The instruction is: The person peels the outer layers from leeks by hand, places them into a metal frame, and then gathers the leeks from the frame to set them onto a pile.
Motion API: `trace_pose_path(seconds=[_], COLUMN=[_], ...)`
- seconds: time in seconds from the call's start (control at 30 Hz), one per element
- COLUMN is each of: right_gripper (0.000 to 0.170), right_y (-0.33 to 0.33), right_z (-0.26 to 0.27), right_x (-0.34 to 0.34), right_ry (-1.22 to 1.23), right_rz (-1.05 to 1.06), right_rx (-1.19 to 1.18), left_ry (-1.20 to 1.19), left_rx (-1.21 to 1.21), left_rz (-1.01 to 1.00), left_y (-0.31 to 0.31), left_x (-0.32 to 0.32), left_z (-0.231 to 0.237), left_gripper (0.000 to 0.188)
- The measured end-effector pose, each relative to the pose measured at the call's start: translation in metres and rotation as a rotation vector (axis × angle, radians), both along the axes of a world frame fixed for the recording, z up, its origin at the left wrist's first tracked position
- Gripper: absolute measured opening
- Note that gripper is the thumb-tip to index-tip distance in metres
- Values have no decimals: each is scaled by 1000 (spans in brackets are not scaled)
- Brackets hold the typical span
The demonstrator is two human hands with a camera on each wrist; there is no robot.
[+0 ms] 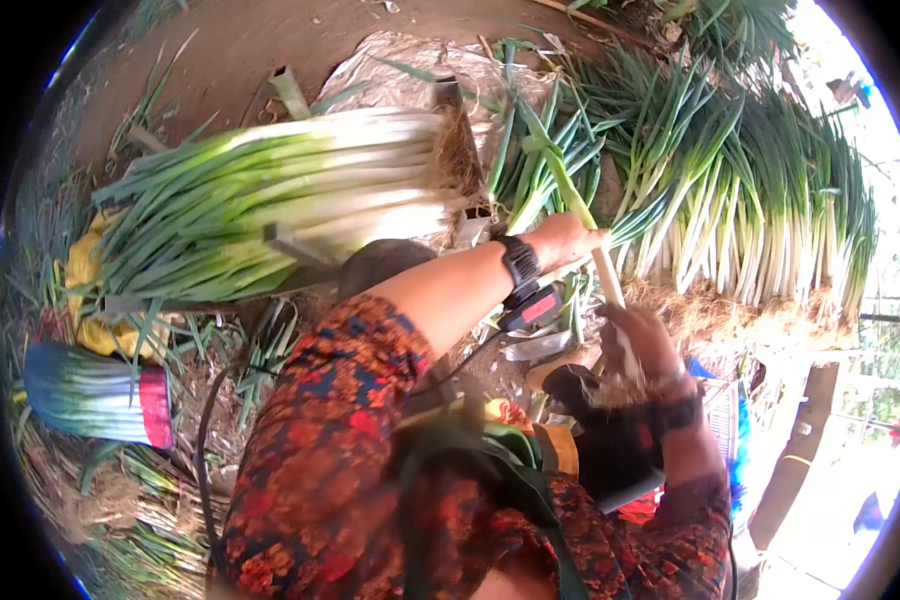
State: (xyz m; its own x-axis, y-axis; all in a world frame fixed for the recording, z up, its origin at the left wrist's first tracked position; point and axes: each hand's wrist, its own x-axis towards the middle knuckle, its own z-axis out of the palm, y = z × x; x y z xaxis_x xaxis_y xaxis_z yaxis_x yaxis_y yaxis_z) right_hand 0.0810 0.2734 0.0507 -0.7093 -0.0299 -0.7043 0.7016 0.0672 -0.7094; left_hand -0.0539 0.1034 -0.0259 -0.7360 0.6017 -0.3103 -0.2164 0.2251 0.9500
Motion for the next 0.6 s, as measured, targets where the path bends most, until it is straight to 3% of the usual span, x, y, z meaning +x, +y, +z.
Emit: trace_pose_path(seconds=[0.13,0.2,0.3,0.33,0.4,0.47,0.5,0.53,0.57,0.6], right_gripper=[22,26,29,29,25,21,20,20,20,20], right_y=[-39,-62,-57,-61,-75,-84,-83,-78,-79,-92], right_z=[71,96,88,83,84,76,66,46,31,27], right_x=[89,117,148,153,143,127,116,103,88,66], right_ry=[218,114,89,118,153,181,190,313,437,486], right_rz=[140,36,93,92,155,226,265,345,420,484], right_rx=[194,41,44,80,152,262,336,422,507,564], left_ry=[-232,-334,-280,-361,-304,-192,-137,-123,289,800], left_rx=[114,176,289,383,502,497,610,759,522,129], left_rz=[184,359,583,657,711,680,697,656,528,494], left_y=[1,-14,-24,-41,-66,-116,-138,-171,-207,-242], left_x=[2,1,-19,-17,-26,-29,-45,-25,-30,-35], left_z=[-6,7,-8,15,25,63,61,93,96,100], left_gripper=[30,28,26,27,28,28,25,22,24,26])
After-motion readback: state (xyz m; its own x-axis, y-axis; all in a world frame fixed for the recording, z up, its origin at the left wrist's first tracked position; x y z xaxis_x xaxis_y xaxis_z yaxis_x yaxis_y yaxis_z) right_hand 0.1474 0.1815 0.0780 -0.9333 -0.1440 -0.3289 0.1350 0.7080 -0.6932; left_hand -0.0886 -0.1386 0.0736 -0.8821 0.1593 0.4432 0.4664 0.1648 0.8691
